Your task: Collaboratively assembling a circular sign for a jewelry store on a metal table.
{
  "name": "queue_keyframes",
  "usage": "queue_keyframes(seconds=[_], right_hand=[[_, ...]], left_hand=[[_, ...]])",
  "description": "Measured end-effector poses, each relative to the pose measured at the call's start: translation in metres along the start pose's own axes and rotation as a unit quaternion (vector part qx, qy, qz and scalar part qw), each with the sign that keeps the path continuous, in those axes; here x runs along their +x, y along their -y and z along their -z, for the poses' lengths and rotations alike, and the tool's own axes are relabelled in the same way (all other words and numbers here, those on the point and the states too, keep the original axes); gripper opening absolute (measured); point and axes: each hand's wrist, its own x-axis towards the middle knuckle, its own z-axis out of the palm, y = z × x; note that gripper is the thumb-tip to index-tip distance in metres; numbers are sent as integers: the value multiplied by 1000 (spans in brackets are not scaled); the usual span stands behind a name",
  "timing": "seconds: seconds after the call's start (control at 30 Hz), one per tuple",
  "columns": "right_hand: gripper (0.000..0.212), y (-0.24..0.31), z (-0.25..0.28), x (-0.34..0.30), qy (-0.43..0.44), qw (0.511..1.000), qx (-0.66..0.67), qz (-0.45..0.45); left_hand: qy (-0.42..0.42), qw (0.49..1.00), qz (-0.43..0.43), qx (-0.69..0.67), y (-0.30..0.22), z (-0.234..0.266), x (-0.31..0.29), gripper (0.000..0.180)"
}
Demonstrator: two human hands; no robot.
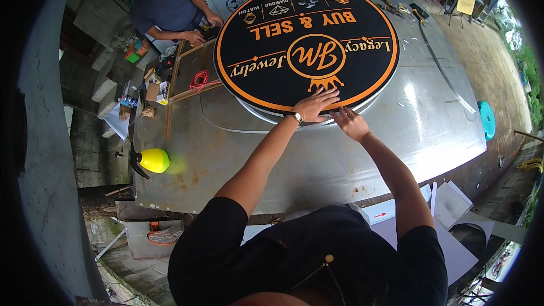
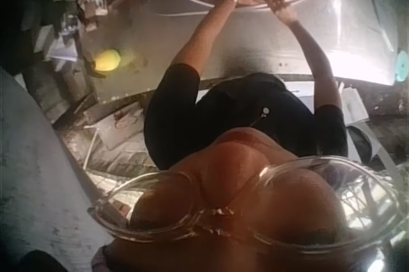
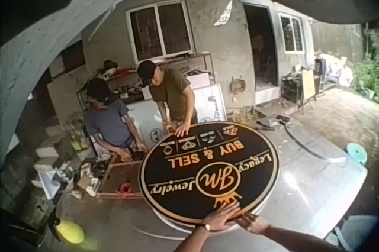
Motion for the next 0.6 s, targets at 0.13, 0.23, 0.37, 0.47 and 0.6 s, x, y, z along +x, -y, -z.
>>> queue_keyframes(seconds=[0.13,0.23,0.37,0.47,0.6], right_hand=[[42,4,-2,1,1,1000,-6,-12],[42,5,-1,0,12,1000,-2,-18],[42,10,0,0,36,998,6,-41],[42,10,0,-1,54,997,14,-55],[41,11,1,0,52,997,15,-62]], left_hand=[[0,1000,2,-4,0,-1,-1,80],[3,1000,1,-7,0,0,-1,79],[0,1000,-3,-3,2,-2,-2,80],[1,1000,-4,-4,1,-1,-1,81],[7,1000,2,-7,0,1,0,81]])
